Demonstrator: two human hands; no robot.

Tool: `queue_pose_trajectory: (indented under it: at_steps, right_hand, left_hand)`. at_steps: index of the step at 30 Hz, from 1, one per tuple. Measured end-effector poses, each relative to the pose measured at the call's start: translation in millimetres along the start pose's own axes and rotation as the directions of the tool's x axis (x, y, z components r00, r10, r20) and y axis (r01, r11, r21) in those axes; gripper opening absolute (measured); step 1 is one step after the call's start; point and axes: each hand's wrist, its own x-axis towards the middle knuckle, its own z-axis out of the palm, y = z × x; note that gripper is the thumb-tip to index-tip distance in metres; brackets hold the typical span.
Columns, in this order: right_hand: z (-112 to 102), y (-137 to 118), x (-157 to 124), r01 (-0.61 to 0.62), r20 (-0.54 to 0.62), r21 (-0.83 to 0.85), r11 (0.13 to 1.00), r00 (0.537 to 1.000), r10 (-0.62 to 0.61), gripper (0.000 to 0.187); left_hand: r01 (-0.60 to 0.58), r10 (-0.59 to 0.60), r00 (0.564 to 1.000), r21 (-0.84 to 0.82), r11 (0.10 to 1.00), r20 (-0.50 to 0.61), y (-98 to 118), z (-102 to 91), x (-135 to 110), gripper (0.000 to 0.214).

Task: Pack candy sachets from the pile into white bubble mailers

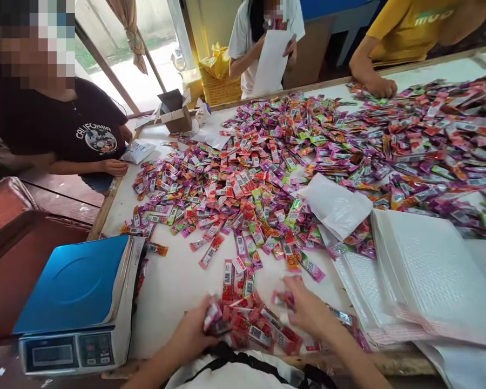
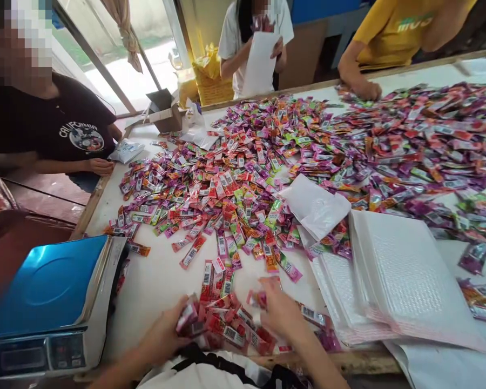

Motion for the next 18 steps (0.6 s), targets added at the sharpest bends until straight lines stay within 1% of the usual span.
queue_pose_trajectory:
  at_steps: [1, 2, 3, 5, 6, 7, 8, 9, 10, 12, 13, 14, 15, 16, 17, 18]
  right_hand:
    - [11.8, -6.8, -4.7, -0.014, 0.041, -0.069, 0.998, 0.999, 0.017, 0.078]
    - [23.9, -14.0, -6.6, -0.024, 0.087, -0.121, 0.992, 0.996, 0.035, 0.087]
    - [35.0, -21.1, -5.3, -0.036, 0.115, -0.152, 0.988, 0.992, 0.054, 0.090]
    - [49.2, -33.1, 7.8, -0.052, 0.091, -0.113, 0.992, 0.994, 0.062, 0.086]
    - [50.4, -37.5, 18.7, -0.047, 0.050, -0.051, 0.998, 0.998, 0.049, 0.082]
    - [47.1, -40.7, 31.6, -0.025, -0.008, 0.024, 0.999, 1.000, 0.025, 0.078]
    - [39.6, -42.9, 45.6, 0.011, -0.085, 0.094, 0.996, 0.996, -0.003, 0.075]
    - [28.4, -44.5, 60.0, 0.062, -0.184, 0.143, 0.988, 0.982, -0.035, 0.073]
    - [14.7, -45.7, 74.4, 0.119, -0.294, 0.165, 0.979, 0.954, -0.066, 0.071]
    - [-16.6, -49.2, 102.5, 0.203, -0.489, 0.156, 0.967, 0.866, -0.103, 0.069]
    - [-32.2, -52.1, 116.7, 0.220, -0.554, 0.149, 0.964, 0.826, -0.103, 0.069]
    - [-46.8, -56.1, 131.1, 0.224, -0.594, 0.150, 0.963, 0.799, -0.093, 0.069]
    - [-59.6, -61.3, 145.9, 0.219, -0.616, 0.161, 0.962, 0.784, -0.076, 0.071]
    - [-70.4, -67.3, 161.1, 0.216, -0.623, 0.177, 0.960, 0.780, -0.061, 0.074]
    - [-78.8, -73.9, 176.2, 0.224, -0.612, 0.194, 0.955, 0.788, -0.061, 0.079]
    - [-84.6, -80.6, 190.6, 0.240, -0.587, 0.211, 0.948, 0.806, -0.073, 0.083]
  left_hand:
    - [-0.011, 0.010, 1.000, 0.034, 0.999, 0.022, 2.4, 11.3, -1.4, 0.085]
    - [-0.026, 0.025, 1.000, 0.056, 0.998, 0.012, 7.0, 20.8, 1.8, 0.083]
    - [-0.037, 0.039, 0.999, 0.068, 0.997, -0.026, 14.0, 27.9, 9.3, 0.076]
    - [-0.077, 0.085, 0.989, 0.069, 0.995, -0.119, 33.8, 32.6, 34.5, 0.061]
    - [-0.103, 0.112, 0.979, 0.061, 0.993, -0.172, 45.8, 29.3, 50.0, 0.055]
    - [-0.133, 0.140, 0.965, 0.045, 0.990, -0.223, 58.2, 22.0, 65.8, 0.052]
    - [-0.165, 0.163, 0.947, 0.016, 0.986, -0.278, 70.3, 10.8, 81.1, 0.049]
    - [-0.217, 0.197, 0.922, -0.024, 0.976, -0.334, 81.4, -3.7, 95.3, 0.046]
    - [-0.282, 0.238, 0.889, -0.057, 0.958, -0.392, 91.1, -20.7, 108.4, 0.044]
    - [-0.385, 0.282, 0.808, -0.102, 0.917, -0.517, 105.3, -57.9, 132.0, 0.042]
    - [-0.411, 0.273, 0.765, -0.115, 0.904, -0.584, 109.8, -75.7, 143.4, 0.043]
    - [-0.413, 0.237, 0.726, -0.133, 0.901, -0.645, 113.0, -91.3, 154.9, 0.044]
    - [-0.399, 0.183, 0.697, -0.163, 0.903, -0.693, 114.9, -103.9, 166.8, 0.046]
    - [-0.376, 0.124, 0.683, -0.201, 0.905, -0.719, 115.9, -112.8, 178.7, 0.050]
    - [-0.353, 0.078, 0.687, -0.238, 0.905, -0.723, 116.0, -117.8, 190.4, 0.055]
    - [-0.338, 0.053, 0.705, -0.270, 0.902, -0.707, 115.7, -119.0, 201.1, 0.060]
